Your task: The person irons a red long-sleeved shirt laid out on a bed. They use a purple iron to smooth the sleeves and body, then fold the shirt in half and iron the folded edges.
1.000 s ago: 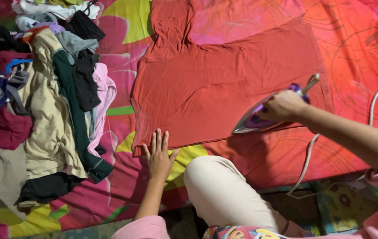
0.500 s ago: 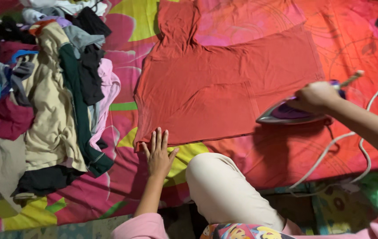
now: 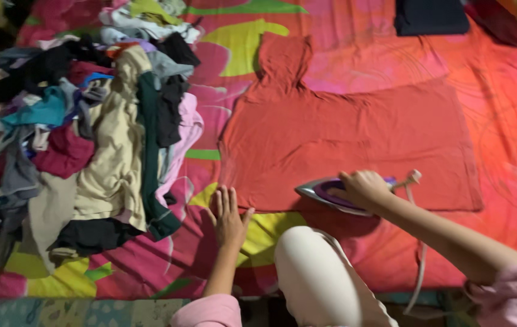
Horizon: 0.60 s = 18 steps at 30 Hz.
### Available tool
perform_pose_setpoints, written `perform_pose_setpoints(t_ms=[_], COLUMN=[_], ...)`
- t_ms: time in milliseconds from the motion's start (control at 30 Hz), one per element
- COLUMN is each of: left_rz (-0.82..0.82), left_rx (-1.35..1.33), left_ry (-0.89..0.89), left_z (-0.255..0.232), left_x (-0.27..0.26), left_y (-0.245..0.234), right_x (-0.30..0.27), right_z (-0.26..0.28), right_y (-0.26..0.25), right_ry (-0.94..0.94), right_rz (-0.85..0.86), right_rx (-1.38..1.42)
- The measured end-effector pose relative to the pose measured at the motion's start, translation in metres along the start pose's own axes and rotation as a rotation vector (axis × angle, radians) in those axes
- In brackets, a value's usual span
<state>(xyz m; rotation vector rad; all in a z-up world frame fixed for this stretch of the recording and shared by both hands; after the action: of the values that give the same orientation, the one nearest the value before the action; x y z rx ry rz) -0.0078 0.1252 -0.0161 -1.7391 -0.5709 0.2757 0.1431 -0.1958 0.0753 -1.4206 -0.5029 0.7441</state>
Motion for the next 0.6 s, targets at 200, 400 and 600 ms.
perform_pose_setpoints(t_ms=[200, 400, 600], left_rz=[-0.064, -0.025, -0.053], left_rx=[-0.109, -0.127, -0.123], left_ry=[0.171, 0.143, 0.156], left_z=[-0.045, -0.057, -0.053], left_x=[0.0, -0.002, -0.002], left_y=[0.001, 0.014, 0.014], right_x=[0.019, 0.082, 0.016], right_z=[0.002, 0.028, -0.019], right_y=[-0.004, -0.001, -0.004], right_ry=[0.167, 0.273, 0.441], right_rz=[-0.02, -0.143, -0.075], right_rx=[0.054, 0.106, 0.048])
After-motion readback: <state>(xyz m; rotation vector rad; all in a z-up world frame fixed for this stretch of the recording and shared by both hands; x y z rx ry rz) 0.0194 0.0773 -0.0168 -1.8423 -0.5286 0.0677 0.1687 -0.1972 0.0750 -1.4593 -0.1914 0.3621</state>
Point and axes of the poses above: each hand's wrist, its own x-axis towards the middle knuckle, its own y-axis out of the palm, z = x × y, the point moved 8 cm from there along x, towards the middle knuckle, and after that the axes turned 11 degrees about -y, right-handed, at the moved point
